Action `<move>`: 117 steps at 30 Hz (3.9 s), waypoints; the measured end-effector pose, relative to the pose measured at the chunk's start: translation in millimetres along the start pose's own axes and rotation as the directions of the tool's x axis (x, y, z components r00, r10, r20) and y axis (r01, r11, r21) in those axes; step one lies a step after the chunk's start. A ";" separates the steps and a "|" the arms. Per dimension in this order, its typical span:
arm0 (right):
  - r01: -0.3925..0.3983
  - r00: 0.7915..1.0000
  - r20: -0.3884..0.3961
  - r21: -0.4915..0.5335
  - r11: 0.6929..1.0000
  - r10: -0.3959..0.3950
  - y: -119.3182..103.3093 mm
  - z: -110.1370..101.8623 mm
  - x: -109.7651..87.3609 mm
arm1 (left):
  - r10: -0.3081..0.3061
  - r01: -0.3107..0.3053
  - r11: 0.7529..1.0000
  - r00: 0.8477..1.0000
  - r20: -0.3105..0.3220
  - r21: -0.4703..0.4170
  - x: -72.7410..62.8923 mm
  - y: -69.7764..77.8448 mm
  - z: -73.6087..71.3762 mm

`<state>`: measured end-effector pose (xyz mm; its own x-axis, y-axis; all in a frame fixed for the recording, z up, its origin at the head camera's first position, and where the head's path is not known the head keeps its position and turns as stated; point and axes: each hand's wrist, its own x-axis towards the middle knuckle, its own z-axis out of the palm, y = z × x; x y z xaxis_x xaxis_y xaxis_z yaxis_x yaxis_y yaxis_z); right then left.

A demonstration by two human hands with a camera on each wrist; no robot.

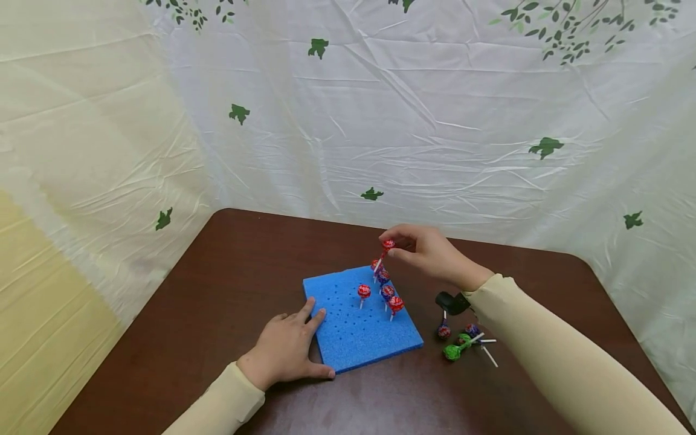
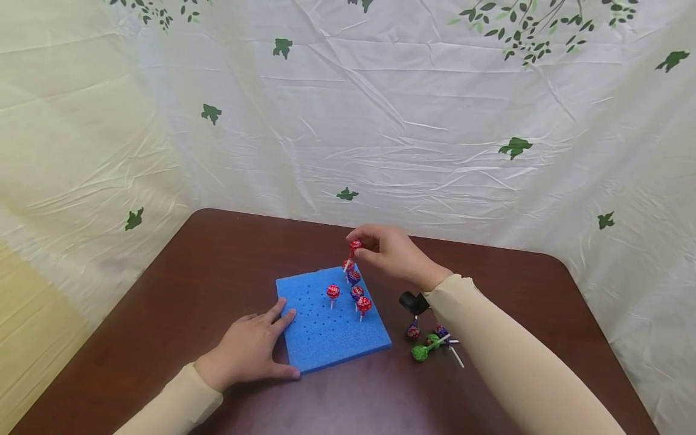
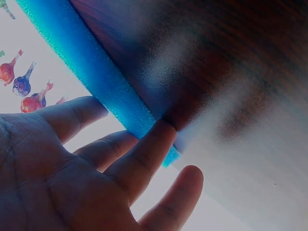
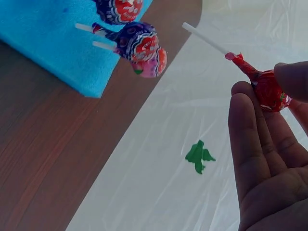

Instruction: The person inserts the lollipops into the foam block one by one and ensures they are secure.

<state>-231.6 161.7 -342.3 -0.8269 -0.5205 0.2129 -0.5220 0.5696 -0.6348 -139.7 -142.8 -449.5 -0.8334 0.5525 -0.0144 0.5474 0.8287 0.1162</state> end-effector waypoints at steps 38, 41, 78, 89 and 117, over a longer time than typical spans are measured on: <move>0.041 0.981 0.196 -0.200 0.979 -0.001 5.3 45.7 44.6 | -0.022 0.022 1.000 1.000 0.018 0.010 4.0 -0.6 2.7; 0.031 0.979 0.204 -0.190 0.981 0.009 6.2 47.2 44.2 | -0.021 0.021 1.000 1.000 0.019 0.010 4.3 -0.5 2.4; 0.020 0.976 0.218 -0.161 0.987 0.016 15.1 51.4 42.7 | -0.029 0.029 1.000 0.999 0.016 0.002 4.4 -0.8 4.2; 0.049 0.971 0.241 -0.200 0.979 0.001 17.3 54.8 43.2 | -0.031 0.030 1.000 0.999 0.022 0.005 4.5 -0.4 3.6; -0.012 0.973 0.224 -0.187 0.982 0.055 15.5 49.5 39.3 | -0.036 0.035 0.999 0.999 0.018 0.003 4.6 0.6 5.6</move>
<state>-261.9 118.6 -380.5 -0.7862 -0.6179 0.0061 -0.5420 0.6848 -0.4872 -142.9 -139.3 -455.1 -0.8508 0.5243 -0.0368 0.5178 0.8481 0.1125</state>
